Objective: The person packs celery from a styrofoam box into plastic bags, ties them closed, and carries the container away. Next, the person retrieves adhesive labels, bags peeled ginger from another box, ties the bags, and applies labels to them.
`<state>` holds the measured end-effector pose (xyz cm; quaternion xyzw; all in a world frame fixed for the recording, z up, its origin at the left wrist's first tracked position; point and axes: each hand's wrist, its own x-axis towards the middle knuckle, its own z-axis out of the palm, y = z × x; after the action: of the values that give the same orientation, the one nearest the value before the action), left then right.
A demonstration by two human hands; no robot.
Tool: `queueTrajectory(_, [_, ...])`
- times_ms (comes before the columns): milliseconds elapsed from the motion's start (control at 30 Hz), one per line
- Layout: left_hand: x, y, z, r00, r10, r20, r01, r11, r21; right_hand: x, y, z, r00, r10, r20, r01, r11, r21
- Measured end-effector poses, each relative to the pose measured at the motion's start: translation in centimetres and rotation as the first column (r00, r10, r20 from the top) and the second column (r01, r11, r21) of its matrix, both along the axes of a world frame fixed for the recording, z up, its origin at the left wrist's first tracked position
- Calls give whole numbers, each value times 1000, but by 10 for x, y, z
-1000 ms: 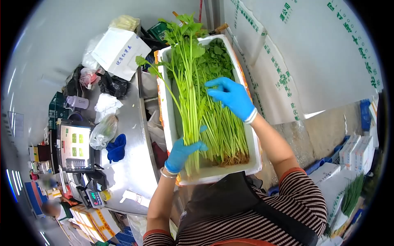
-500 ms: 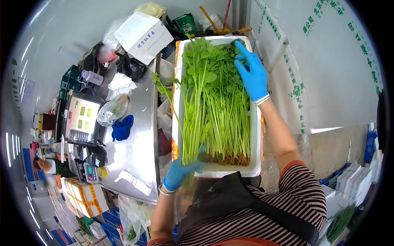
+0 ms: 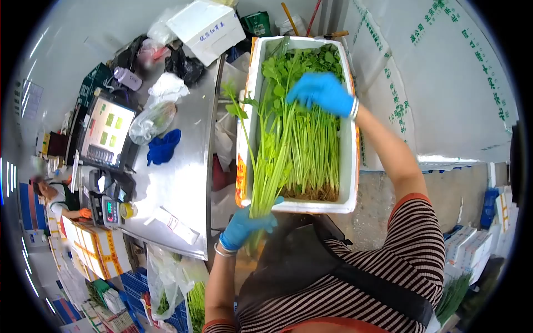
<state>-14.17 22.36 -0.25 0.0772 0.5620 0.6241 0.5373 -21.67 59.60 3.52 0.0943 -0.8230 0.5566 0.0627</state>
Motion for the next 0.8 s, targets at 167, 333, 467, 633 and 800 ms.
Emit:
queueTrajectory(167, [3, -10, -14, 998, 0, 56, -5, 997, 80, -68, 113, 13, 861, -445, -245, 399, 891, -217])
queueTrajectory(333, [-22, 14, -29, 973, 73, 217, -140, 940, 310, -75, 139, 20, 668, -499, -551, 711, 646, 277])
queueTrajectory(467, [-54, 46, -22, 947, 110, 301, -226, 895, 384, 6, 21, 0, 968, -223, 115, 212, 972, 98])
queueTrajectory(633, [-76, 71, -13, 964, 188, 187, -255, 850, 462, 70, -57, -61, 840, 136, 525, 21, 959, -282])
queueTrajectory(800, [-93, 81, -20, 957, 282, 70, -281, 840, 465, 102, -120, -82, 853, 226, 471, -7, 907, -421])
